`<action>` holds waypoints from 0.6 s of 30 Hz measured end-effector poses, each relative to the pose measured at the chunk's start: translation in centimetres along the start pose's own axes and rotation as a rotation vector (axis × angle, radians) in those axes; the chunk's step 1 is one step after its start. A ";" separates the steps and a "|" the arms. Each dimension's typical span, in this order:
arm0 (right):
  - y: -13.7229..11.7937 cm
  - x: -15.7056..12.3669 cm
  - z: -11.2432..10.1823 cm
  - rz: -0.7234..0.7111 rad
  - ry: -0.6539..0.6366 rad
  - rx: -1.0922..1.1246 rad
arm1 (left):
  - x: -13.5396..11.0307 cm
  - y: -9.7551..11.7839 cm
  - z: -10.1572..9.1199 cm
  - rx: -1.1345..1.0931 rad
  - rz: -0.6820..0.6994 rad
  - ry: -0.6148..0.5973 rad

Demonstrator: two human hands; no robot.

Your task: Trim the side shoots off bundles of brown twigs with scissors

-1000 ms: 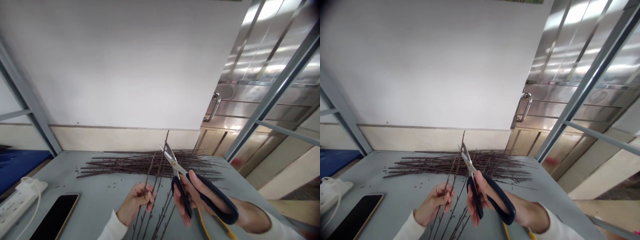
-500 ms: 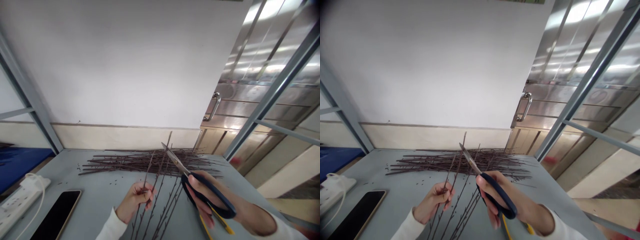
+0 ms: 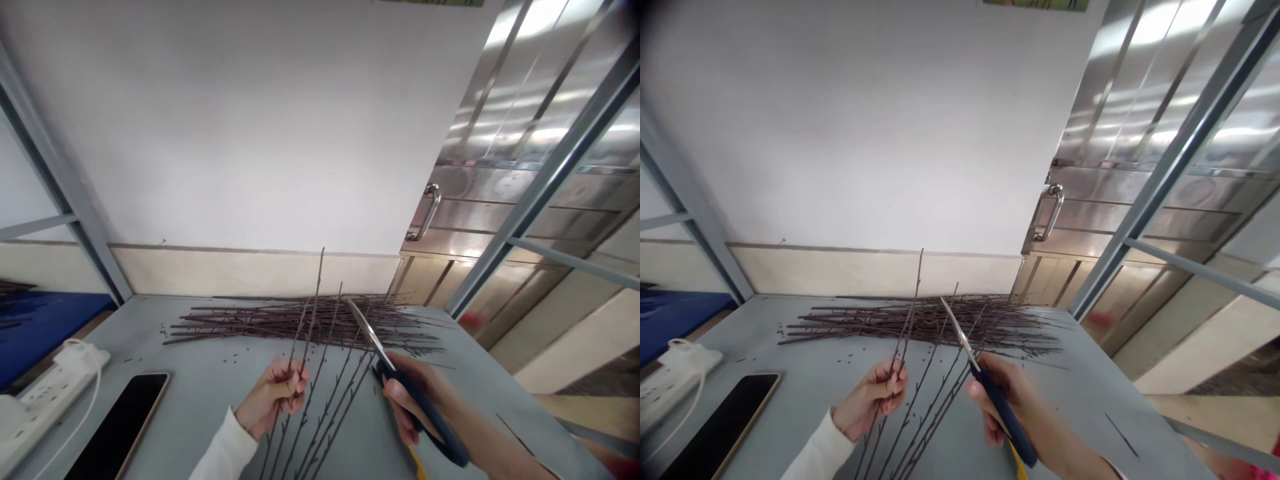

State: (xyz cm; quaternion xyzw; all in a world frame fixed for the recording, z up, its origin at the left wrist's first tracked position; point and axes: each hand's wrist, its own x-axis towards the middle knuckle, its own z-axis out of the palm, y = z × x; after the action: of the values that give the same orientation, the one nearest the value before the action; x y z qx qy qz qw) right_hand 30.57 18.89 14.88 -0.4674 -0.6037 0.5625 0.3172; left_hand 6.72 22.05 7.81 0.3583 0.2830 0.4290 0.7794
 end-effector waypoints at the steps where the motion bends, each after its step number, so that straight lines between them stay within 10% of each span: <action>1: 0.0 0.0 0.1 0.004 0.004 -0.006 | 0.0 0.0 0.0 -0.001 -0.002 -0.004; 18: 2.2 0.0 5.3 0.090 0.006 0.002 | -0.9 0.2 0.6 0.046 0.034 0.023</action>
State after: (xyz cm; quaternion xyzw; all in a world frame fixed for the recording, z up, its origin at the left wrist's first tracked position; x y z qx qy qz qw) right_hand 26.23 16.74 11.86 -0.4952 -0.5805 0.5757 0.2938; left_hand 6.64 21.12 8.42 0.3761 0.2956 0.4396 0.7602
